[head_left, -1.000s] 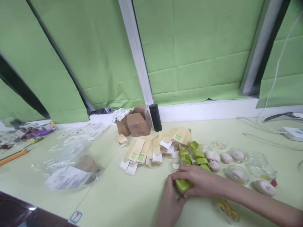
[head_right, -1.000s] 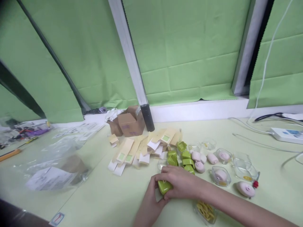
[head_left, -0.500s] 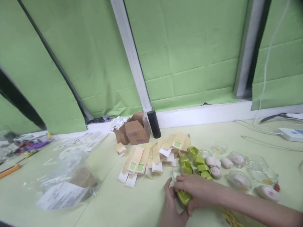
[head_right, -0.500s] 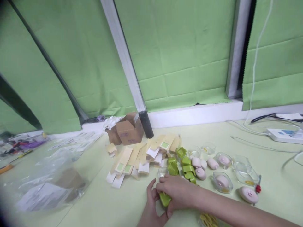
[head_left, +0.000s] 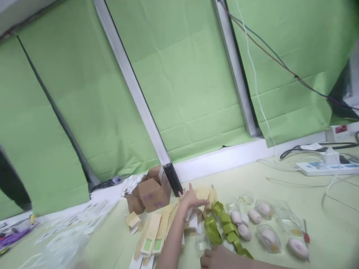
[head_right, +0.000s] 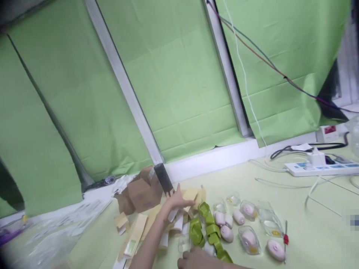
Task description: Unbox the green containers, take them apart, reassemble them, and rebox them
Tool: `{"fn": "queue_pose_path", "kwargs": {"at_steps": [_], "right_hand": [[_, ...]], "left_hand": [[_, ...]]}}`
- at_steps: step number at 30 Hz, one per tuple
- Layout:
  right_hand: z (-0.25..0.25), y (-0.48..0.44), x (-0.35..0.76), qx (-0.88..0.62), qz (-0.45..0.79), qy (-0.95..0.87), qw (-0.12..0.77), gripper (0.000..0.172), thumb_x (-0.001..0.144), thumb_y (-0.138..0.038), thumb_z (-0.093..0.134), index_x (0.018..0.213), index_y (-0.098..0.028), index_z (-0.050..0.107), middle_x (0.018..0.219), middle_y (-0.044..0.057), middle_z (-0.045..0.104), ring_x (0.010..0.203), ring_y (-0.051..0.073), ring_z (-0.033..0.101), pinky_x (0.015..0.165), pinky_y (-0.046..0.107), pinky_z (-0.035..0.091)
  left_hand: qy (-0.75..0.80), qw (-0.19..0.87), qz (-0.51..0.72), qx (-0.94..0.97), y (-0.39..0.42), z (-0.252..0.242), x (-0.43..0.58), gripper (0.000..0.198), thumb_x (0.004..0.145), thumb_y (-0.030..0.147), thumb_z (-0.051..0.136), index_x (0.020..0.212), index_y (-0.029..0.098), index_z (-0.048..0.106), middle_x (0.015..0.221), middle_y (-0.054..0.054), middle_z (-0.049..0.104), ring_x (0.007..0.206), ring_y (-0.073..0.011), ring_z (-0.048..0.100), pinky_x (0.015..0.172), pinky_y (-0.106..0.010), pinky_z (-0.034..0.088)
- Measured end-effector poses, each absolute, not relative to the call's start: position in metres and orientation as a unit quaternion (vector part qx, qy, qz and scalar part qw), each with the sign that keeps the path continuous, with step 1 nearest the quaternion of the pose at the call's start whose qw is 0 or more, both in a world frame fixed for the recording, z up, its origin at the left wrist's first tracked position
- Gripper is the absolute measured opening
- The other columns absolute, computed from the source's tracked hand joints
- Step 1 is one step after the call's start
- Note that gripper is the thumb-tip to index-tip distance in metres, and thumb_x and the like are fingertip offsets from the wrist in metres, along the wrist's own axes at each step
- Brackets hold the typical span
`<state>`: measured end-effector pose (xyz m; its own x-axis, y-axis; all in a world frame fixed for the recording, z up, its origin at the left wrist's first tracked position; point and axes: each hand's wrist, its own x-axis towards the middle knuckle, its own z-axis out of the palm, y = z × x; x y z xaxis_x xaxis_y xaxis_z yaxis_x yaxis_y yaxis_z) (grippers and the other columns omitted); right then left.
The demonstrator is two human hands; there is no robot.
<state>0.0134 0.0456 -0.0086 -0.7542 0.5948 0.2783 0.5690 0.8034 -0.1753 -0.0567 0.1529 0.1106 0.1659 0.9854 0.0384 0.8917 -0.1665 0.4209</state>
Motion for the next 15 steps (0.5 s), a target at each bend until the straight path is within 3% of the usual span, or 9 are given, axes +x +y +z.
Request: {"fn": "queue_pose_path", "kwargs": {"at_steps": [2, 5, 7, 8, 12, 15], "right_hand": [[0.014, 0.038, 0.033, -0.283, 0.067, -0.935, 0.201, 0.02, 0.08, -0.046, 0.056, 0.083, -0.032, 0.07, 0.075, 0.0, 0.073, 0.067, 0.025, 0.066, 0.046, 0.029, 0.047], [0.066, 0.017, 0.086, -0.26, 0.14, -0.908, 0.299, 0.027, 0.079, -0.046, 0.059, 0.101, -0.033, 0.066, 0.089, -0.001, 0.071, 0.08, 0.021, 0.066, 0.07, 0.028, 0.051], [0.1, 0.006, 0.125, -0.294, 0.217, -0.828, 0.426, 0.058, 0.064, -0.05, 0.072, 0.115, -0.028, 0.058, 0.111, 0.005, 0.064, 0.099, 0.027, 0.06, 0.084, 0.036, 0.049], [0.115, 0.005, 0.142, -0.326, 0.249, -0.774, 0.481, 0.058, 0.067, -0.049, 0.071, 0.119, -0.028, 0.054, 0.117, 0.007, 0.06, 0.102, 0.027, 0.058, 0.086, 0.039, 0.049], [0.138, 0.025, 0.174, -0.404, 0.318, -0.561, 0.649, 0.058, 0.075, -0.049, 0.065, 0.124, -0.027, 0.043, 0.127, 0.01, 0.051, 0.1, 0.025, 0.06, 0.084, 0.038, 0.052], [0.123, 0.048, 0.17, -0.413, 0.392, -0.485, 0.663, 0.063, 0.07, -0.048, 0.071, 0.121, -0.024, 0.042, 0.119, 0.011, 0.056, 0.105, 0.027, 0.058, 0.09, 0.041, 0.048]], "left_hand": [[0.617, 0.153, 0.188, 0.749, 0.148, 0.11, -0.054, 0.111, 0.039, 0.036, 0.078, 0.136, 0.01, 0.029, 0.131, -0.022, 0.047, 0.129, -0.044, 0.025, 0.106, -0.054, 0.006], [0.579, 0.167, 0.265, 0.752, 0.125, 0.119, -0.054, 0.093, 0.059, 0.039, 0.067, 0.138, 0.015, 0.023, 0.125, -0.015, 0.054, 0.121, -0.0349, 0.043, 0.104, -0.045, 0.023], [0.548, 0.191, 0.31, 0.753, 0.103, 0.125, -0.052, 0.075, 0.073, 0.041, 0.055, 0.136, 0.019, 0.021, 0.123, -0.011, 0.056, 0.111, -0.026, 0.053, 0.096, -0.036, 0.036], [0.531, 0.212, 0.33, 0.751, 0.092, 0.126, -0.05, 0.069, 0.077, 0.042, 0.051, 0.135, 0.019, 0.021, 0.123, -0.011, 0.055, 0.109, -0.023, 0.055, 0.092, -0.032, 0.04], [0.439, 0.407, 0.425, 0.679, 0.047, 0.114, -0.031, 0.08, 0.075, 0.052, 0.057, 0.135, 0.017, 0.016, 0.128, -0.018, 0.05, 0.114, -0.0259, 0.052, 0.094, -0.036, 0.04], [0.37, 0.524, 0.445, 0.625, 0.025, 0.097, -0.017, 0.087, 0.074, 0.055, 0.058, 0.138, 0.018, 0.011, 0.131, -0.018, 0.046, 0.12, -0.0282, 0.045, 0.1, -0.039, 0.033]]}}
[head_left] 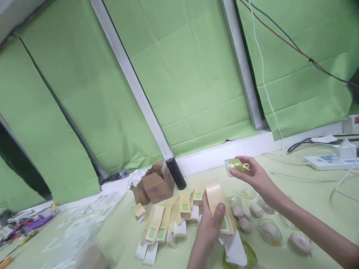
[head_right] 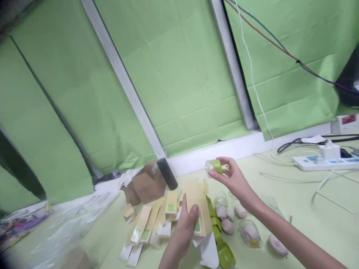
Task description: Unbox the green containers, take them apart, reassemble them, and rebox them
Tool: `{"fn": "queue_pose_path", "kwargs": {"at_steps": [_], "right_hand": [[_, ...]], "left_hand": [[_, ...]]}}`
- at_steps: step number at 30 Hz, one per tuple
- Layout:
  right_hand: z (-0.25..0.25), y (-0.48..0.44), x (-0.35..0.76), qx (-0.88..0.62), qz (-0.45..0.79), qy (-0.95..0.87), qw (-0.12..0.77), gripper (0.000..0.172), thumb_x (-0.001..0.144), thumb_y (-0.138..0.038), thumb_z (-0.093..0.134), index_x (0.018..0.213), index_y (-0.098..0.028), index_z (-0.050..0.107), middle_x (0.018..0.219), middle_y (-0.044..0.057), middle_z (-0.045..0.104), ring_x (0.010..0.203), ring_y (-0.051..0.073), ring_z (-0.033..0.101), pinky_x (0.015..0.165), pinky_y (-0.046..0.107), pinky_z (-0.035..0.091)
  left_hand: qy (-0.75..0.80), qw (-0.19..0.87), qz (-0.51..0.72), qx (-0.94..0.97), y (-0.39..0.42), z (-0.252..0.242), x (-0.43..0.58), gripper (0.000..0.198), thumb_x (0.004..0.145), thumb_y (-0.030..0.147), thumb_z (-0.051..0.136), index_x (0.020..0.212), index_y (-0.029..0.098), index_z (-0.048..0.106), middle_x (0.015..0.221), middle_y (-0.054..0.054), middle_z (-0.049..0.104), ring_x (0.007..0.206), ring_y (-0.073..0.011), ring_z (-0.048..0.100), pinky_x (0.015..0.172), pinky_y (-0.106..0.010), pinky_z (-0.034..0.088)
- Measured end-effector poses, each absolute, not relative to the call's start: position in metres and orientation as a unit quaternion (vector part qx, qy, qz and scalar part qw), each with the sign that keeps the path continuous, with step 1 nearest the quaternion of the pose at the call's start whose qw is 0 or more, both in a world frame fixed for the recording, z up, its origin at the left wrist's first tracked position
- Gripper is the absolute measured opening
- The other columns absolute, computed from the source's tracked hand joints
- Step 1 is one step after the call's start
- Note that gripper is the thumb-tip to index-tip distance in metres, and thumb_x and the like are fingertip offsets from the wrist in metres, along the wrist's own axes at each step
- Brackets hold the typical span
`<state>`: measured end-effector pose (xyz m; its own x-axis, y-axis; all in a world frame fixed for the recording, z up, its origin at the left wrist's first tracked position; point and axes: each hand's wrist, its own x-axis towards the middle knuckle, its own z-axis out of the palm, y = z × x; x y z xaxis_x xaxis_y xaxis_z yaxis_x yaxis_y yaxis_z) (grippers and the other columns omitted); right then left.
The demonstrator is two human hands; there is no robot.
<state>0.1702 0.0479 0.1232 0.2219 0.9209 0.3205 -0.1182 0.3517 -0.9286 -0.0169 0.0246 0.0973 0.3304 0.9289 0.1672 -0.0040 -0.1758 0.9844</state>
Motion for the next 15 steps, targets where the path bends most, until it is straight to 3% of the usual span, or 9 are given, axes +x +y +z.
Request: {"fn": "queue_pose_path", "kwargs": {"at_steps": [5, 9, 15], "right_hand": [[0.091, 0.062, 0.157, -0.332, 0.601, -0.475, 0.55, 0.036, 0.083, -0.051, 0.054, 0.1, -0.018, 0.055, 0.103, 0.009, 0.064, 0.1, 0.023, 0.062, 0.095, 0.04, 0.046], [0.081, 0.062, 0.157, -0.354, 0.631, -0.491, 0.486, 0.041, 0.079, -0.049, 0.061, 0.105, -0.018, 0.054, 0.097, 0.008, 0.066, 0.083, 0.022, 0.067, 0.078, 0.037, 0.054], [0.074, 0.067, 0.162, -0.384, 0.635, -0.515, 0.429, 0.049, 0.075, -0.045, 0.068, 0.112, -0.019, 0.048, 0.089, 0.005, 0.068, 0.073, 0.018, 0.066, 0.067, 0.03, 0.051]], "left_hand": [[0.367, 0.573, 0.388, 0.621, 0.013, 0.074, -0.011, 0.088, 0.069, 0.043, 0.066, 0.136, 0.019, 0.013, 0.123, -0.013, 0.05, 0.111, -0.0286, 0.049, 0.094, -0.038, 0.037], [0.337, 0.613, 0.358, 0.618, 0.013, 0.061, -0.016, 0.074, 0.069, 0.036, 0.069, 0.126, 0.022, 0.024, 0.115, -0.011, 0.053, 0.104, -0.0264, 0.052, 0.086, -0.036, 0.04], [0.323, 0.64, 0.407, 0.566, 0.009, 0.036, -0.018, 0.077, 0.062, 0.036, 0.075, 0.117, 0.025, 0.022, 0.119, -0.012, 0.051, 0.103, -0.0259, 0.053, 0.083, -0.036, 0.041]]}}
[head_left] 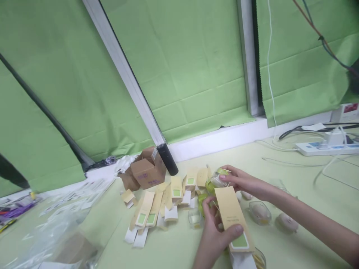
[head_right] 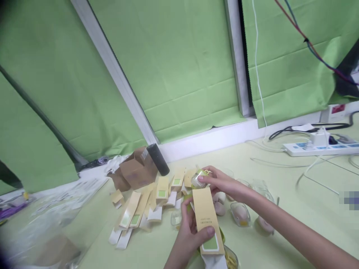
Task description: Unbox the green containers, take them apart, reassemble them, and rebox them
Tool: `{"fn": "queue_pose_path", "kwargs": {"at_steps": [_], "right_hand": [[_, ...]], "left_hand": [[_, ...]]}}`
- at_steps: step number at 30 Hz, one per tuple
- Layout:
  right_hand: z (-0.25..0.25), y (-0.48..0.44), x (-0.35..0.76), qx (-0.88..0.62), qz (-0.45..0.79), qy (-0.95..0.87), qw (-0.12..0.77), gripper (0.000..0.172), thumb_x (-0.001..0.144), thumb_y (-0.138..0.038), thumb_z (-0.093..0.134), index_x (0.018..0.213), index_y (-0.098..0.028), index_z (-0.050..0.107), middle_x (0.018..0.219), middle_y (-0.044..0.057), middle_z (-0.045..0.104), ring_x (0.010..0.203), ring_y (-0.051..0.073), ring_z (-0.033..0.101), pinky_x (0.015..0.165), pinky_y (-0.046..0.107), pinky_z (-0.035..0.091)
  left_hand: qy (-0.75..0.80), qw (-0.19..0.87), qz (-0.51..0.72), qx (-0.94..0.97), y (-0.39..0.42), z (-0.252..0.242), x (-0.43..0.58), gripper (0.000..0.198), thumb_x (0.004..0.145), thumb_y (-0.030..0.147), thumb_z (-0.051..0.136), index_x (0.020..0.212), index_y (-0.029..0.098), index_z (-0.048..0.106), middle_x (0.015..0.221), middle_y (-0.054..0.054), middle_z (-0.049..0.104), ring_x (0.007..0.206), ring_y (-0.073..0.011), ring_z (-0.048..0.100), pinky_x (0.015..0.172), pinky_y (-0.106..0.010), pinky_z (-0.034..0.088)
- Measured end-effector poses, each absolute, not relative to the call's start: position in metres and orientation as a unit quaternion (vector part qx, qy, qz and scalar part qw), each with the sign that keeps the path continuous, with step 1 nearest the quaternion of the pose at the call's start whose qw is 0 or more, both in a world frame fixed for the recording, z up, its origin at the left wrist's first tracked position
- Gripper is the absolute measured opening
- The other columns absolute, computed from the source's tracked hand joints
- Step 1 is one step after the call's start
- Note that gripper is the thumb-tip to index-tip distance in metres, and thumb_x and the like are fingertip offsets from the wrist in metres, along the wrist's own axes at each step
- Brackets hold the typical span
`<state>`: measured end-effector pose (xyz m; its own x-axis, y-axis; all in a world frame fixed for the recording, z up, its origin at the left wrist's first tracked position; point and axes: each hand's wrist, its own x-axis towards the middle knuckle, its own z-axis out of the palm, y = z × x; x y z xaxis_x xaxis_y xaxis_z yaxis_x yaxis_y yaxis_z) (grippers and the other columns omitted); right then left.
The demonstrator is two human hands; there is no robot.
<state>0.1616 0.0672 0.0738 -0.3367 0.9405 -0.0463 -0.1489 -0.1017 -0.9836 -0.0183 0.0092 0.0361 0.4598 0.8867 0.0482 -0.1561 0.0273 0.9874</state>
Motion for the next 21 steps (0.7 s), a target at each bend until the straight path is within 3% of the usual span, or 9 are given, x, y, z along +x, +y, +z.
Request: {"fn": "queue_pose_path", "kwargs": {"at_steps": [5, 10, 14, 17, 21], "right_hand": [[0.067, 0.066, 0.152, -0.393, 0.624, -0.523, 0.428, 0.049, 0.081, -0.05, 0.057, 0.117, -0.021, 0.042, 0.097, 0.005, 0.066, 0.084, 0.017, 0.065, 0.076, 0.03, 0.049], [0.071, 0.064, 0.15, -0.407, 0.599, -0.576, 0.38, 0.036, 0.07, -0.039, 0.07, 0.097, -0.02, 0.057, 0.087, 0.002, 0.067, 0.07, 0.016, 0.063, 0.061, 0.026, 0.047], [0.08, 0.055, 0.148, -0.383, 0.591, -0.611, 0.361, 0.028, 0.073, -0.038, 0.065, 0.095, -0.02, 0.065, 0.094, 0.002, 0.068, 0.089, 0.02, 0.06, 0.08, 0.031, 0.044], [0.076, 0.053, 0.145, -0.415, 0.599, -0.606, 0.318, 0.034, 0.077, -0.044, 0.059, 0.097, -0.018, 0.066, 0.103, 0.005, 0.066, 0.099, 0.023, 0.057, 0.089, 0.035, 0.041], [0.058, 0.057, 0.143, -0.481, 0.616, -0.56, 0.274, 0.046, 0.079, -0.053, 0.052, 0.104, -0.015, 0.062, 0.118, 0.009, 0.057, 0.106, 0.025, 0.053, 0.088, 0.033, 0.044]], "left_hand": [[0.326, 0.649, 0.447, 0.522, 0.007, 0.026, -0.016, 0.086, 0.057, 0.038, 0.078, 0.121, 0.026, 0.02, 0.118, -0.013, 0.052, 0.104, -0.0288, 0.054, 0.082, -0.038, 0.042], [0.357, 0.627, 0.518, 0.459, 0.014, 0.028, -0.016, 0.069, 0.062, 0.043, 0.075, 0.114, 0.024, 0.034, 0.118, -0.014, 0.055, 0.102, -0.0293, 0.058, 0.084, -0.038, 0.044], [0.371, 0.634, 0.545, 0.403, 0.017, 0.034, -0.018, 0.063, 0.065, 0.039, 0.073, 0.118, 0.022, 0.043, 0.119, -0.013, 0.058, 0.106, -0.0301, 0.057, 0.083, -0.036, 0.046], [0.371, 0.672, 0.518, 0.377, 0.017, 0.037, -0.02, 0.059, 0.065, 0.039, 0.072, 0.116, 0.018, 0.051, 0.112, -0.013, 0.063, 0.102, -0.031, 0.059, 0.079, -0.035, 0.047], [0.412, 0.7, 0.476, 0.338, 0.012, 0.043, -0.022, 0.056, 0.069, 0.038, 0.069, 0.118, 0.016, 0.053, 0.112, -0.012, 0.064, 0.101, -0.029, 0.06, 0.079, -0.033, 0.047]]}}
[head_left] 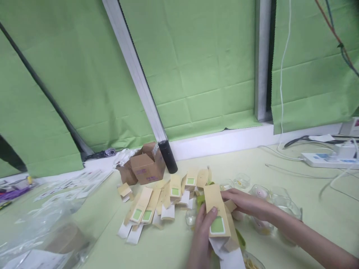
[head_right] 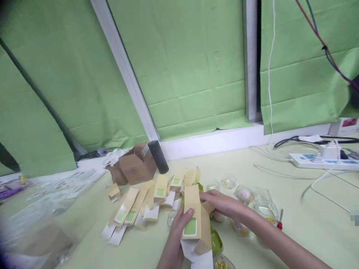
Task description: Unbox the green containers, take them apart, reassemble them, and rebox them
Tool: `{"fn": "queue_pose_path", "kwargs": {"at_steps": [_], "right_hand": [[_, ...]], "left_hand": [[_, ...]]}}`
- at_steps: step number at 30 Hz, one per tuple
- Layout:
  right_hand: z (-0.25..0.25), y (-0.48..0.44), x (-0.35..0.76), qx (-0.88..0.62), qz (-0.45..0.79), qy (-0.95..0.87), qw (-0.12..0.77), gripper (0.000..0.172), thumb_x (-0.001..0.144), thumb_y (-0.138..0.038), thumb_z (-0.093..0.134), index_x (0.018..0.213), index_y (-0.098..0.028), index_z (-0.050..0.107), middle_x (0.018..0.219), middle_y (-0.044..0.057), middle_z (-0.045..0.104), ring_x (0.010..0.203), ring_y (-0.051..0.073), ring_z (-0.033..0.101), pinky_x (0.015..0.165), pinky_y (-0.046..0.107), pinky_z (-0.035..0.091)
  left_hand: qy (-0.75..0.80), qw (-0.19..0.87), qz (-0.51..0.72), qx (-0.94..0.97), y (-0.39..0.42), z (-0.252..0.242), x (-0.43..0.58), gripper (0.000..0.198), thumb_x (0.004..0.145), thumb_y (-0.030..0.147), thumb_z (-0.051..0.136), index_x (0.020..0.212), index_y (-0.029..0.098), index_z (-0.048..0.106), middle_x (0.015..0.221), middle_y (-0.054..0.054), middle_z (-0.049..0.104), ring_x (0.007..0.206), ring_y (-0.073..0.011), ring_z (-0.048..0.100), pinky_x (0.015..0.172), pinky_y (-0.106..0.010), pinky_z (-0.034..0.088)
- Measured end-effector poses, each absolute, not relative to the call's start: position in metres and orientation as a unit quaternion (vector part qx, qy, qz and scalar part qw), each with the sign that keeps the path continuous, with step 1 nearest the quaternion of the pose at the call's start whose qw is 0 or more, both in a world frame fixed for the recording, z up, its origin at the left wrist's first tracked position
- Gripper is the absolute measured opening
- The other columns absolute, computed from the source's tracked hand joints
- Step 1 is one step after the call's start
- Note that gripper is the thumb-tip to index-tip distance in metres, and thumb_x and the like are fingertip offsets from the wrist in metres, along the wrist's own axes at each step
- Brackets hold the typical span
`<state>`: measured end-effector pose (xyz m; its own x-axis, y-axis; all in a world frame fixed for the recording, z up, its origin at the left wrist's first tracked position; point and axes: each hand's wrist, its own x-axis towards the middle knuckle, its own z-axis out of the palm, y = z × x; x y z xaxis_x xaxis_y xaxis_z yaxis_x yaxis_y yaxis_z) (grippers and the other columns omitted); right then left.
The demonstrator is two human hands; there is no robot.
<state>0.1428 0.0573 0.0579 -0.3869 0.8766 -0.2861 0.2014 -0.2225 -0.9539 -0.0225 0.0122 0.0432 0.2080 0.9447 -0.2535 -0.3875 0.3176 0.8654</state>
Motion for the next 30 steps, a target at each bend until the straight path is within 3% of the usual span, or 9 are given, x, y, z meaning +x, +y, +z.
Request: {"fn": "queue_pose_path", "kwargs": {"at_steps": [2, 5, 8, 12, 15, 17, 19, 23, 30], "right_hand": [[0.055, 0.057, 0.142, -0.504, 0.592, -0.573, 0.259, 0.053, 0.084, -0.058, 0.041, 0.103, -0.014, 0.061, 0.109, 0.011, 0.061, 0.098, 0.026, 0.057, 0.087, 0.037, 0.044], [0.067, 0.048, 0.143, -0.538, 0.453, -0.65, 0.288, 0.055, 0.088, -0.06, 0.028, 0.111, -0.018, 0.056, 0.105, 0.01, 0.06, 0.095, 0.027, 0.057, 0.086, 0.042, 0.043], [0.087, 0.034, 0.145, -0.443, 0.288, -0.786, 0.32, 0.044, 0.087, -0.052, 0.043, 0.122, -0.026, 0.048, 0.12, 0.008, 0.052, 0.107, 0.025, 0.051, 0.088, 0.038, 0.042], [0.104, 0.011, 0.138, -0.287, 0.182, -0.913, 0.224, 0.033, 0.083, -0.031, 0.056, 0.116, -0.029, 0.056, 0.12, 0.006, 0.053, 0.111, 0.024, 0.048, 0.09, 0.036, 0.041], [0.107, -0.001, 0.127, -0.232, 0.165, -0.944, 0.166, 0.042, 0.077, -0.026, 0.062, 0.118, -0.029, 0.055, 0.12, 0.006, 0.056, 0.11, 0.026, 0.05, 0.094, 0.042, 0.038], [0.104, -0.003, 0.122, -0.217, 0.167, -0.95, 0.149, 0.051, 0.072, -0.027, 0.067, 0.122, -0.029, 0.053, 0.123, 0.006, 0.055, 0.112, 0.028, 0.049, 0.098, 0.046, 0.032], [0.098, -0.001, 0.119, -0.227, 0.15, -0.95, 0.151, 0.051, 0.073, -0.023, 0.066, 0.121, -0.029, 0.053, 0.127, 0.007, 0.054, 0.115, 0.028, 0.047, 0.102, 0.048, 0.026], [0.09, 0.008, 0.12, -0.244, 0.12, -0.941, 0.203, 0.031, 0.079, -0.016, 0.056, 0.107, -0.027, 0.059, 0.12, 0.006, 0.058, 0.108, 0.025, 0.052, 0.094, 0.043, 0.037], [0.083, 0.012, 0.124, -0.232, 0.157, -0.924, 0.26, 0.022, 0.088, -0.016, 0.043, 0.104, -0.024, 0.056, 0.123, 0.006, 0.054, 0.115, 0.019, 0.048, 0.091, 0.033, 0.042]], "left_hand": [[0.429, 0.706, 0.462, 0.323, 0.008, 0.05, -0.023, 0.053, 0.073, 0.038, 0.066, 0.119, 0.016, 0.053, 0.115, -0.011, 0.063, 0.105, -0.0279, 0.058, 0.082, -0.032, 0.046], [0.408, 0.71, 0.481, 0.313, 0.003, 0.06, -0.025, 0.05, 0.077, 0.039, 0.061, 0.122, 0.02, 0.052, 0.122, -0.008, 0.059, 0.114, -0.0263, 0.052, 0.086, -0.03, 0.045], [0.383, 0.699, 0.517, 0.311, 0.002, 0.056, -0.031, 0.048, 0.079, 0.04, 0.058, 0.124, 0.024, 0.05, 0.13, -0.005, 0.052, 0.122, -0.0257, 0.045, 0.09, -0.031, 0.043], [0.387, 0.656, 0.557, 0.331, 0.006, 0.024, -0.041, 0.048, 0.067, 0.038, 0.07, 0.112, 0.023, 0.06, 0.136, -0.004, 0.045, 0.132, -0.0271, 0.03, 0.097, -0.029, 0.038], [0.393, 0.665, 0.557, 0.305, 0.01, 0.011, -0.042, 0.05, 0.061, 0.038, 0.075, 0.106, 0.02, 0.062, 0.12, -0.007, 0.059, 0.124, -0.0273, 0.041, 0.097, -0.03, 0.037], [0.408, 0.697, 0.532, 0.254, 0.012, 0.017, -0.038, 0.045, 0.066, 0.044, 0.069, 0.1, 0.015, 0.063, 0.093, -0.007, 0.067, 0.107, -0.0269, 0.055, 0.091, -0.033, 0.042], [0.412, 0.706, 0.532, 0.221, 0.013, 0.028, -0.034, 0.041, 0.071, 0.047, 0.064, 0.094, 0.014, 0.064, 0.079, -0.005, 0.066, 0.095, -0.024, 0.06, 0.085, -0.032, 0.044], [0.365, 0.698, 0.565, 0.245, 0.012, 0.041, -0.031, 0.037, 0.073, 0.041, 0.065, 0.101, 0.017, 0.061, 0.093, -0.006, 0.066, 0.098, -0.0224, 0.059, 0.085, -0.03, 0.044], [0.407, 0.654, 0.577, 0.271, 0.01, 0.041, -0.035, 0.042, 0.072, 0.044, 0.063, 0.107, 0.02, 0.058, 0.1, -0.005, 0.064, 0.108, -0.0248, 0.054, 0.087, -0.031, 0.044]]}}
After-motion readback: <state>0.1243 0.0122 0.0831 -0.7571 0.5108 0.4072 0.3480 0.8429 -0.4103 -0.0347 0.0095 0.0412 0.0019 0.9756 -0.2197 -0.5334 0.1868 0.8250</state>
